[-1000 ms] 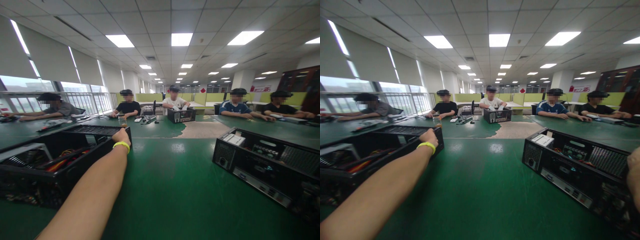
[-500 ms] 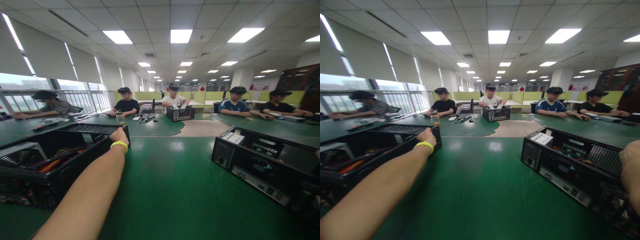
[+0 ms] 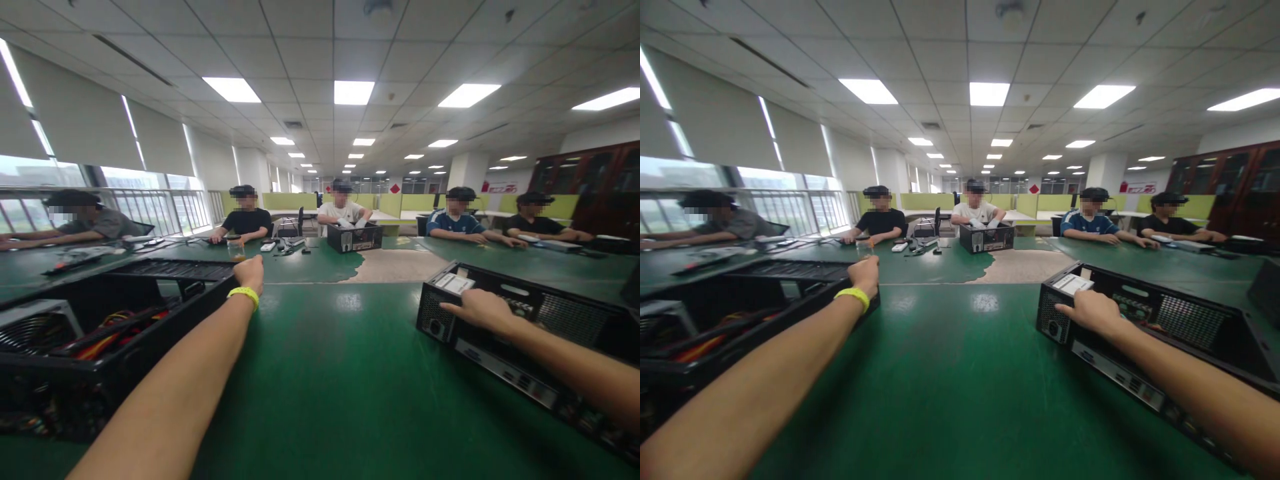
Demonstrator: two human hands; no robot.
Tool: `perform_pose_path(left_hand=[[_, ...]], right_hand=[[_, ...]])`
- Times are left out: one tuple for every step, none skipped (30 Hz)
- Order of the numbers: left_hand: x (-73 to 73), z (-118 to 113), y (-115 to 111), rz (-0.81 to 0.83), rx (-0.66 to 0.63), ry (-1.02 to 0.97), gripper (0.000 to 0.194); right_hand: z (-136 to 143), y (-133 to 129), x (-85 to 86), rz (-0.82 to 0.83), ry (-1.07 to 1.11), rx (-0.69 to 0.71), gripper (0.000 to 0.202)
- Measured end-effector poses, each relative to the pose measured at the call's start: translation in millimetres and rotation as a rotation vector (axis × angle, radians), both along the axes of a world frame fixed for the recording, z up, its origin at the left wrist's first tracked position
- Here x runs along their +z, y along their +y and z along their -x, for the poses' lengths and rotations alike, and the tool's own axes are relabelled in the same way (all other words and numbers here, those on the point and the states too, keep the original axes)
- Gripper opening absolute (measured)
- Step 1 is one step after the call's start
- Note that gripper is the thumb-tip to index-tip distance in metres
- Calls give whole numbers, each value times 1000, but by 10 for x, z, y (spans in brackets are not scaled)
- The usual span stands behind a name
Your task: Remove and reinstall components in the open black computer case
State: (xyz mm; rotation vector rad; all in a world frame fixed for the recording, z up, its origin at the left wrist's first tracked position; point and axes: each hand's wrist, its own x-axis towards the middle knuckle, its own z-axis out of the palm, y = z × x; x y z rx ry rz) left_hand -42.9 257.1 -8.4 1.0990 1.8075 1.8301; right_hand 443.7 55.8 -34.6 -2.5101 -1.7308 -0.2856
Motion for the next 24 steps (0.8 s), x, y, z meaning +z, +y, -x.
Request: perform_pose_path(left_hand=[[48, -46, -30, -3, -35, 24, 26], [100, -103, -59, -9, -73, 47, 26], [154, -173, -86, -18, -111, 68, 26], [209, -254, -112, -30, -148, 87, 27], [265, -346, -136, -45, -185, 105, 27], [321, -450, -160, -64, -222, 123, 26], [375, -565, -185, -87, -260, 142, 25], [428, -693, -211, -112, -301, 162, 26], [479, -833, -241, -140, -344, 185, 28], [529, -987, -273, -168, -390, 208, 31], [576, -1154, -309, -196, -437, 234, 33], [620, -1334, -350, -222, -484, 262, 34], [660, -1522, -394, -247, -532, 293, 34], [695, -1716, -445, -270, -580, 329, 33], [722, -1908, -503, -291, -626, 369, 32], [739, -2091, -568, -308, -672, 416, 32], [742, -2258, -641, -323, -718, 470, 33], [731, -2401, -722, -336, -764, 531, 33], [703, -2516, -810, -347, -809, 597, 34], [658, -2600, -902, -357, -851, 665, 35], [598, -2651, -995, -363, -891, 740, 34], [525, -2672, -1085, -363, -925, 830, 32], [444, -2666, -1168, -353, -954, 931, 29], [359, -2637, -1240, -335, -975, 1035, 25]], right_hand=[[21, -65, -19, 6, -33, 0, 55], [35, -133, -21, 2, -67, 10, 52], [51, -199, -11, 4, -96, 28, 50], [74, -263, 5, 6, -119, 52, 49], [112, -326, 23, 10, -141, 84, 49], [169, -389, 38, 13, -166, 121, 49], [248, -455, 46, 11, -190, 160, 49], [351, -527, 48, 5, -212, 204, 49], [479, -608, 41, -7, -228, 249, 49], [631, -700, 29, -17, -232, 298, 49], [804, -803, 14, -25, -222, 350, 48], [996, -917, 0, -28, -197, 404, 47], [1202, -1039, -9, -21, -161, 462, 45], [1414, -1164, -7, -11, -121, 524, 43], [1622, -1284, 11, 7, -75, 597, 41], [1815, -1390, 49, 29, -30, 674, 38], [1981, -1471, 110, 69, 25, 757, 37], [2109, -1517, 194, 119, 99, 845, 36], [2189, -1517, 296, 163, 182, 930, 36], [2218, -1464, 409, 201, 262, 998, 37], [2199, -1355, 523, 241, 321, 1036, 38], [2140, -1196, 624, 285, 345, 1047, 39], [2053, -997, 699, 350, 324, 1026, 39], [1952, -775, 739, 451, 268, 983, 37]])
